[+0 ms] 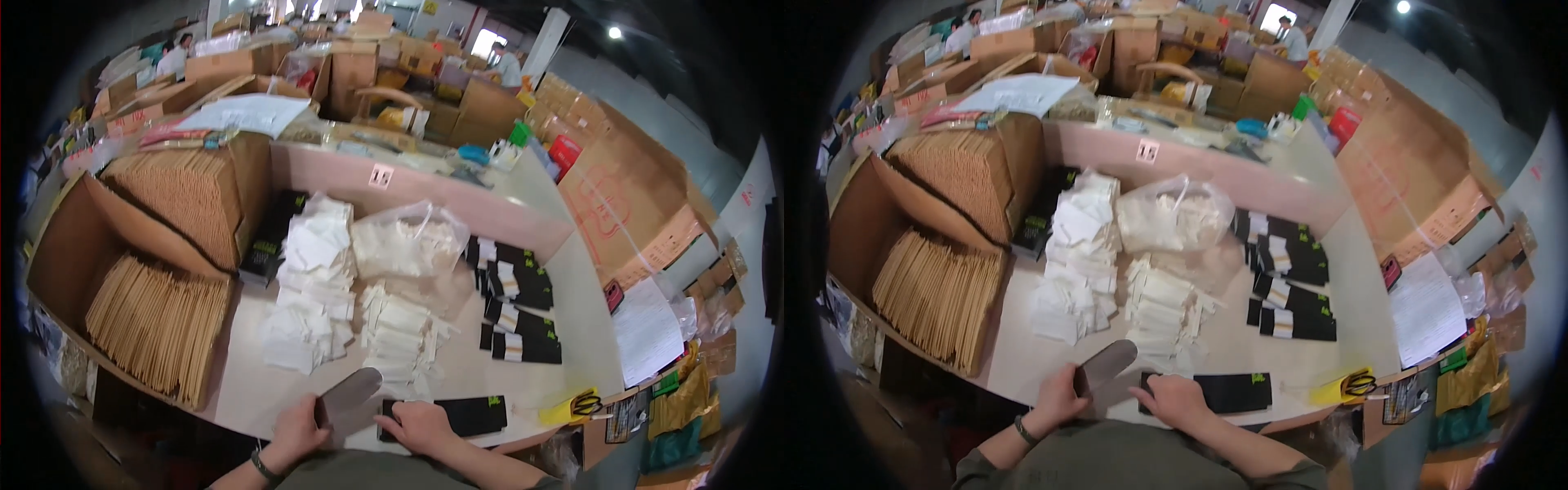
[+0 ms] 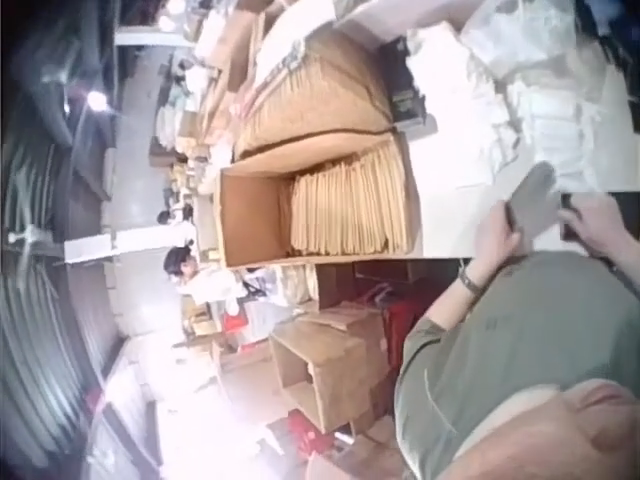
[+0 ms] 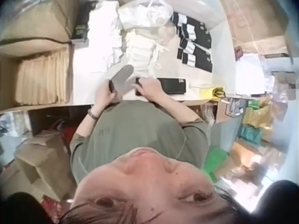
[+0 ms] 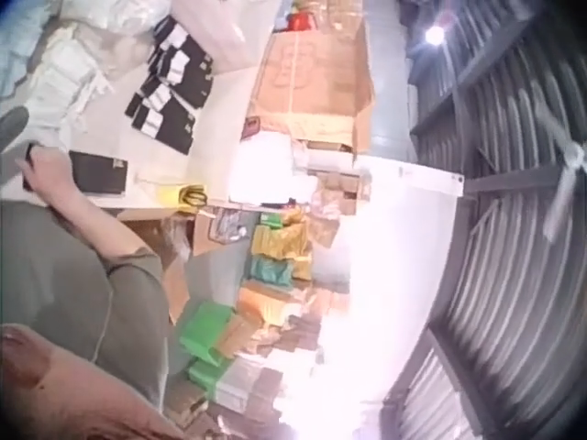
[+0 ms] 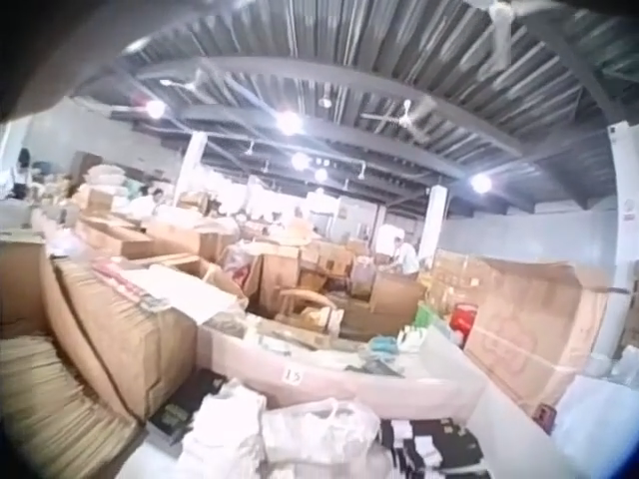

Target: The recorder is counting small white strips, placing them into black pouches, and documenting the progress in a notebook.

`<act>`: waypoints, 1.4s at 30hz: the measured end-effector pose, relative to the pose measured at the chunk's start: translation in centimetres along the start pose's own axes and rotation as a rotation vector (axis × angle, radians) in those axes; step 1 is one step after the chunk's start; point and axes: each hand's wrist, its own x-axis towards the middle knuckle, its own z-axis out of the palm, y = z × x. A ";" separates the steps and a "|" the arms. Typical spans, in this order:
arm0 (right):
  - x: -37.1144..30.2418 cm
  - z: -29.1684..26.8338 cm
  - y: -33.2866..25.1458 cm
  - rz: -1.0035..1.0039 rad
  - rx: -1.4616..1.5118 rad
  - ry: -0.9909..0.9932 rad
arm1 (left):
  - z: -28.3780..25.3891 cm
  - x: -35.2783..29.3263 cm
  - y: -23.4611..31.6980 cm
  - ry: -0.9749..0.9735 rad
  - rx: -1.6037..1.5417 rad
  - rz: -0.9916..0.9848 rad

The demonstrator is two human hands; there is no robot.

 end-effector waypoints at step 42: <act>18.2 9.6 -2.5 -0.593 -0.260 0.236 | -14.1 -0.8 -16.0 0.481 0.445 -0.265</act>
